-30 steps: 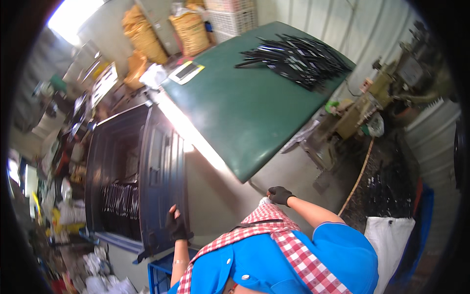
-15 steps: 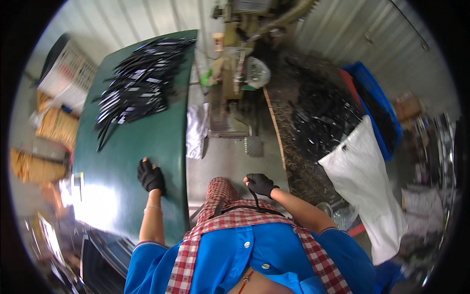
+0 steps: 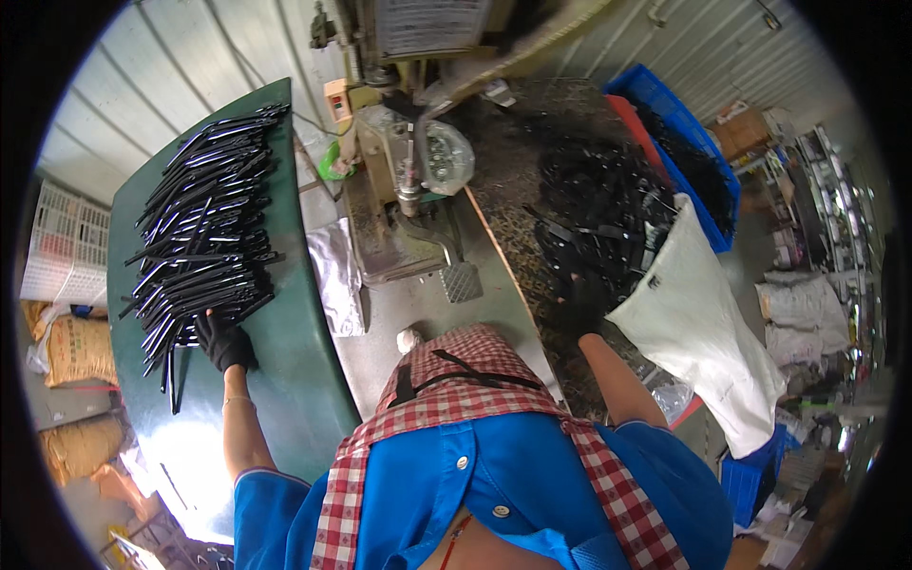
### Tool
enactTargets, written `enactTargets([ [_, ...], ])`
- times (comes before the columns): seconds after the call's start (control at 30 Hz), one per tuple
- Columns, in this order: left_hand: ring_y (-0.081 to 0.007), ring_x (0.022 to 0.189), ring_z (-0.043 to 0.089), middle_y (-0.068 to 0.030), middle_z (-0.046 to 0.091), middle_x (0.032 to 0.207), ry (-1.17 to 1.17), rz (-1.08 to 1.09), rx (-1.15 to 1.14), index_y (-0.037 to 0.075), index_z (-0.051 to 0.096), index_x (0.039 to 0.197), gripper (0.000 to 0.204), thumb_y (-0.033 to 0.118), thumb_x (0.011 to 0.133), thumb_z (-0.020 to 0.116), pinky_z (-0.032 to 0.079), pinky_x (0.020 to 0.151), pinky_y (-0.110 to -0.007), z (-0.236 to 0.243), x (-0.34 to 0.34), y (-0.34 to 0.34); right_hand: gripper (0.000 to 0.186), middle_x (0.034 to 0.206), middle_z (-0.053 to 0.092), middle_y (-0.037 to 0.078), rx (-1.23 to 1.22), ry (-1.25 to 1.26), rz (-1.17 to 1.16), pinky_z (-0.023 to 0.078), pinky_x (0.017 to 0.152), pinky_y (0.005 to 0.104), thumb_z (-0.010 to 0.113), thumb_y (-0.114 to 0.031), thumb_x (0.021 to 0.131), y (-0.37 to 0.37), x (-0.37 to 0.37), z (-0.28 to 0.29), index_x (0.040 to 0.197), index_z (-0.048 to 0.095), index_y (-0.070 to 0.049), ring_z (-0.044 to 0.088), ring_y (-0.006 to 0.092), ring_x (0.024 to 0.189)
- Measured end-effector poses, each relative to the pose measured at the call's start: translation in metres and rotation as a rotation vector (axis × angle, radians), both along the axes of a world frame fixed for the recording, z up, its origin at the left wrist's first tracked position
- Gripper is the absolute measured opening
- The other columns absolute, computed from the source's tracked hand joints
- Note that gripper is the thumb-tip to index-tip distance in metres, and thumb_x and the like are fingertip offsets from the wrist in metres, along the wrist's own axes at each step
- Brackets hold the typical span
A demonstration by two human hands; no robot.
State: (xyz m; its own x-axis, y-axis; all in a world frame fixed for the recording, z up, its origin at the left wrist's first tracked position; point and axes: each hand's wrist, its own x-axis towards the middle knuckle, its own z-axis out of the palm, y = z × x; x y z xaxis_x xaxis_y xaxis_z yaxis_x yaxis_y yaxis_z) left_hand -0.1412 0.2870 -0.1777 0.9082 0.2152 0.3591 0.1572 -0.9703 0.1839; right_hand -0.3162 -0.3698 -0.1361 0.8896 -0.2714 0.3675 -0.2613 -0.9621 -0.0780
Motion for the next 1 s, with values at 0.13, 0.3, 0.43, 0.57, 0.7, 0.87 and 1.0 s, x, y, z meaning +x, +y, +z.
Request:
enactTargets([
  [0.13,-0.0367,0.112,0.049,-0.0148,0.053,0.117,-0.076,-0.073,-0.052,0.013,0.055,0.113,0.04,0.016,0.074,0.06,0.039,0.094,-0.045,-0.002,0.012,0.015,0.048,0.112,0.058,0.019,0.379,0.057,0.047,0.045,0.083,0.0481,0.067,-0.024,0.081,-0.059,0.013,-0.065,0.125,0.053,-0.011,0.055,0.0401,0.099],
  [0.3,-0.0357,0.112,0.049,-0.0128,0.055,0.118,-0.143,-0.087,-0.028,0.013,0.055,0.112,0.045,0.025,0.071,0.069,0.039,0.094,-0.045,0.006,-0.02,-0.013,0.047,0.121,0.054,0.021,-0.03,0.219,0.213,0.039,0.098,0.045,0.064,-0.025,0.084,-0.055,0.081,-0.027,0.127,0.056,-0.008,0.049,0.0398,0.114],
  [0.43,-0.0353,0.113,0.05,-0.0128,0.053,0.123,-0.062,-0.036,-0.242,0.01,0.055,0.107,0.034,0.015,0.074,0.065,0.043,0.092,-0.042,0.032,-0.028,-0.067,0.035,0.117,0.057,0.02,-0.031,0.163,0.2,0.042,0.094,0.0449,0.063,-0.026,0.085,-0.075,0.11,-0.031,0.115,0.063,-0.007,0.051,0.0385,0.111],
  [0.57,-0.0357,0.104,0.057,-0.0112,0.053,0.125,0.025,-0.109,-0.225,0.013,0.058,0.105,0.026,0.014,0.079,0.064,0.051,0.081,-0.042,0.022,-0.061,-0.07,0.025,0.107,0.062,0.02,0.258,0.175,0.117,0.045,0.087,0.0432,0.063,-0.024,0.084,-0.079,0.131,-0.033,0.101,0.067,-0.005,0.056,0.0378,0.101],
  [0.7,-0.0358,0.11,0.054,-0.0119,0.053,0.127,0.09,0.097,-0.14,0.016,0.059,0.114,0.033,0.013,0.08,0.061,0.048,0.088,-0.042,0.023,-0.069,-0.039,0.023,0.098,0.061,0.018,0.283,0.23,0.148,0.045,0.082,0.0437,0.064,-0.025,0.082,-0.095,0.126,-0.045,0.095,0.063,-0.005,0.057,0.0369,0.094],
  [0.87,-0.0333,0.099,0.053,-0.006,0.057,0.096,0.165,-0.11,-0.006,0.016,0.064,0.095,0.016,0.019,0.079,0.062,0.047,0.077,-0.044,0.032,-0.056,-0.035,0.031,0.098,0.056,0.015,0.128,0.316,0.154,0.044,0.083,0.0439,0.07,-0.029,0.077,-0.081,0.125,-0.043,0.094,0.059,-0.005,0.054,0.0349,0.099],
  [1.0,-0.0298,0.091,0.054,-0.0062,0.059,0.092,0.161,-0.487,0.021,0.016,0.065,0.095,0.023,0.015,0.072,0.066,0.045,0.078,-0.041,0.023,-0.05,-0.07,0.027,0.095,0.059,0.014,0.516,0.074,0.167,0.044,0.085,0.037,0.069,-0.023,0.082,-0.074,0.13,-0.028,0.096,0.058,-0.002,0.056,0.0294,0.095],
])
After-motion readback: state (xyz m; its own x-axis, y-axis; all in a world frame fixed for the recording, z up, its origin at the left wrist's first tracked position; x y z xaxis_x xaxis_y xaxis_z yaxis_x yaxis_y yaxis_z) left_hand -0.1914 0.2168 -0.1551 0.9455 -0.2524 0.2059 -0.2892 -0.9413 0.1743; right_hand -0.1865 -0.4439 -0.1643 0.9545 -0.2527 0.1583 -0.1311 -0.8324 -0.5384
